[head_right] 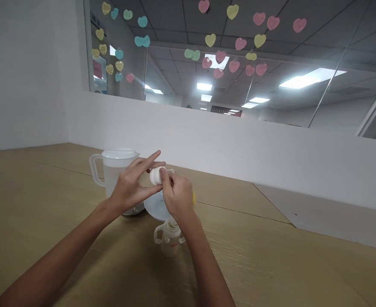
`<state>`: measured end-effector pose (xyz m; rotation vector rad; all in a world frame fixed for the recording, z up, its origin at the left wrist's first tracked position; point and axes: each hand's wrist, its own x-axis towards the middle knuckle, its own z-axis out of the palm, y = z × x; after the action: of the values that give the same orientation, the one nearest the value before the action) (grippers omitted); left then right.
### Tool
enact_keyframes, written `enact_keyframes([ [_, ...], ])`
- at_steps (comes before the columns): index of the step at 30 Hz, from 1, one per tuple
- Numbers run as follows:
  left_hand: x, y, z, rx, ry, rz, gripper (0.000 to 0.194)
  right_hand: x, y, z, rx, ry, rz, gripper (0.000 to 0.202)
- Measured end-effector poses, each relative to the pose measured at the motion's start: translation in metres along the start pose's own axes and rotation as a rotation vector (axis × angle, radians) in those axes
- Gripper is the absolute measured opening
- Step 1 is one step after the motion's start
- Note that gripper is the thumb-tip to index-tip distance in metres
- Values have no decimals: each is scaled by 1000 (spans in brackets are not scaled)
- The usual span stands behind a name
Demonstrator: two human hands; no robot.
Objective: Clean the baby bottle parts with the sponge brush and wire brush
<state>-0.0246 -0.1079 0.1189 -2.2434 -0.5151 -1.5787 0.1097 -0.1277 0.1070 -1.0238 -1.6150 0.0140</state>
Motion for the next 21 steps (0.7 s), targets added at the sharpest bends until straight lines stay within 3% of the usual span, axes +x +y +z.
enact_keyframes([
  [12, 0, 1, 8, -52, 184, 30, 51, -4, 1, 7, 72, 130, -67, 37],
  [17, 1, 4, 7, -22, 168, -16, 47, -4, 5, 10, -107, 227, -185, 35],
  [21, 2, 0, 4, -61, 74, -9, 47, -2, 4, 7, -154, 192, -176, 37],
])
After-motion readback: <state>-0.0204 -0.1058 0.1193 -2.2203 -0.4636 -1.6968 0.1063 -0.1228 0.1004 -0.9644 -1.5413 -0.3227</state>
